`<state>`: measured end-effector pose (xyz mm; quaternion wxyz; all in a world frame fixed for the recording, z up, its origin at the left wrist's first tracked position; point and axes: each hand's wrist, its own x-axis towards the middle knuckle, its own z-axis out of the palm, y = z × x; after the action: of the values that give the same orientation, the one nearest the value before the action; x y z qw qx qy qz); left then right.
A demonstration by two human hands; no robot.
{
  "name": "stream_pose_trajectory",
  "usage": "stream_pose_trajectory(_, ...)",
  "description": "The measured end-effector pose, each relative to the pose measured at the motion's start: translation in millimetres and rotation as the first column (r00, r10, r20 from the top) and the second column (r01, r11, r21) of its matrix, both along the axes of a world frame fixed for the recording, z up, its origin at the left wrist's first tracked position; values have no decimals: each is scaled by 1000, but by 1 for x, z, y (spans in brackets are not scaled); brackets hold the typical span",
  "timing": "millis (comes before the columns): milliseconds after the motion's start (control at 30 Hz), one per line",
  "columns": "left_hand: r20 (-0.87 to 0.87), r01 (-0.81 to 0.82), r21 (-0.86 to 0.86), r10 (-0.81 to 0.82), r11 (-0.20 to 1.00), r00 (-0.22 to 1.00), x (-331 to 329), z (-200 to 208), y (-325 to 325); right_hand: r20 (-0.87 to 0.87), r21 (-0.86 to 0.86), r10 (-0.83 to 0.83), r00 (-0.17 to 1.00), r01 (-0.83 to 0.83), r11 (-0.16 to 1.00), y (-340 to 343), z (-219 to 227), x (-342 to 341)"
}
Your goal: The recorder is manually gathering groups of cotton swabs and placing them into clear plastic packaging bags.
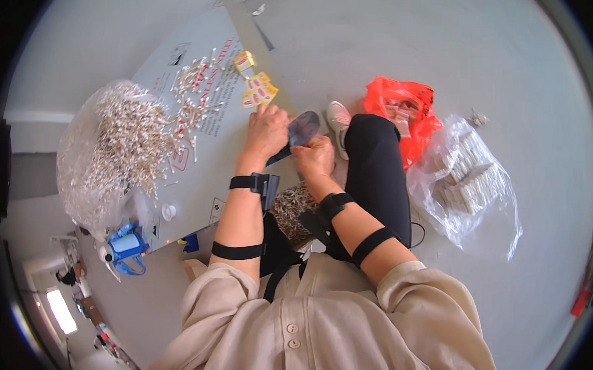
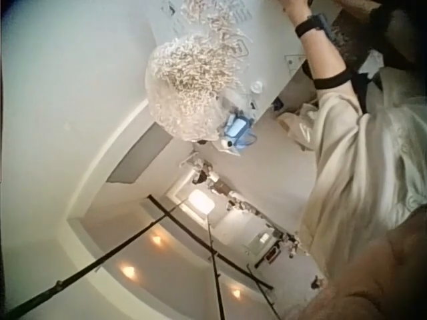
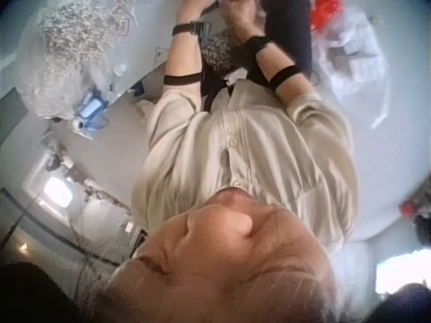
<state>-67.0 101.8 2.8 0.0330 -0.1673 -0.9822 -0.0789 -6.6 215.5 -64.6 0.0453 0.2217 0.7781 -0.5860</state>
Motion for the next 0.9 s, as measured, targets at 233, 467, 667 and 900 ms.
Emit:
stream_pose_trajectory(233,-28,-241,247,255,939,966,3,-11,-1,-40,-264,-30,999,18,964,11,-3,3)
stream_pose_trajectory(467,261,-337,542,227,770,938,39,-23,-34,105,-511,-286,952,299,806,22,13,3)
stream_pose_trajectory(667,795,-801,583,108,136,597,51,0,6,33,-501,-257,966,239,832,25,13,1)
stream_pose_trajectory(900,837,-866,396,-269,-304,477,42,8,17,55,-586,-243,968,228,777,27,3,-1)
